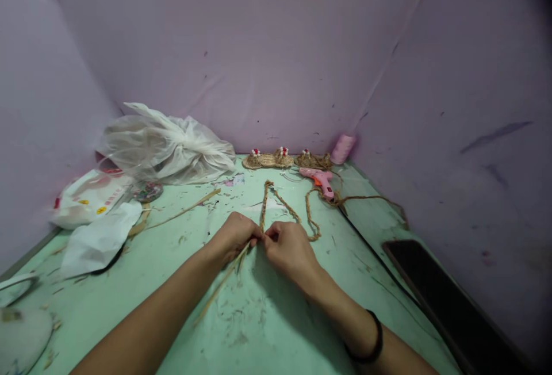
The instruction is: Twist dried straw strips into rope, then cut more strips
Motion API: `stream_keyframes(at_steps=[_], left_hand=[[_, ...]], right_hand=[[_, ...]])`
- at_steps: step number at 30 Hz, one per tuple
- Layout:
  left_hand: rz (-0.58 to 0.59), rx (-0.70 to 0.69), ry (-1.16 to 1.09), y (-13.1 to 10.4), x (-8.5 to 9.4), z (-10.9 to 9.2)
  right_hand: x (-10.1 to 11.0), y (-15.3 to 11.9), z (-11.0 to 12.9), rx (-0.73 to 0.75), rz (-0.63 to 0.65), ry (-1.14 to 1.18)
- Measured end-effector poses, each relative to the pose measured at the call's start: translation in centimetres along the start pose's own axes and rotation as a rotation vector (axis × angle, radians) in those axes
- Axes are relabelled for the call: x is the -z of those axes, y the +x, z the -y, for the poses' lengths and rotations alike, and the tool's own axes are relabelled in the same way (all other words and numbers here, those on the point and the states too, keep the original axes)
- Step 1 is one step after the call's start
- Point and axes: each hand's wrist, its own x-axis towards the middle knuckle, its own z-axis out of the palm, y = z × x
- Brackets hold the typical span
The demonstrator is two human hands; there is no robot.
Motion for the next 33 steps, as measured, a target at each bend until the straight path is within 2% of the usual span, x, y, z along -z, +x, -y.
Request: stream_keyframes(at_steps=[3,9,12,16,19,22,24,27,31,33], left_hand=[[0.078,-0.006,-0.094,0.1,0.6,0.4],[0.233,-0.175,-0.093,0.6,2.3,1.6],[0.226,-0.172,-0.087,0.6,2.5,1.6],[0.165,-0.147,-0.117,0.3,1.9,1.2],[0.160,-0.193,-0.104,0.0,1.6,1.0],[0.176,-0.208,-0.078,-0.2,1.7,0.9],[0.191,-0.198,-0.074,-0.1,1.7,0.9],[0.203,-0.176,-0.080,0.2,1.8,0.9],[0.223,-0.155,-0.100,0.7,1.8,1.0],[0.249,-0.148,-0.129,0.7,1.7,1.0]], right_hand=[[-0.9,-1.1,0.2,0.097,-0.087,0.019],[-2.1,-2.2,0.3,0.229,-0.141,0.054],[-2.2,-2.6,0.4,0.294,-0.137,0.050],[-2.3,-2.8,0.4,0.362,-0.142,0.101],[-2.2,-2.4,0.2,0.302,-0.226,0.185],[-2.0,-1.4,-0.3,0.144,-0.356,0.315],[-1.7,-0.5,-0.9,0.047,-0.387,0.443],[-1.1,0.7,-1.4,-0.088,-0.263,0.635],[0.0,1.1,-0.6,-0.312,0.021,0.874],[0.2,1.0,0.0,-0.371,0.197,0.981]])
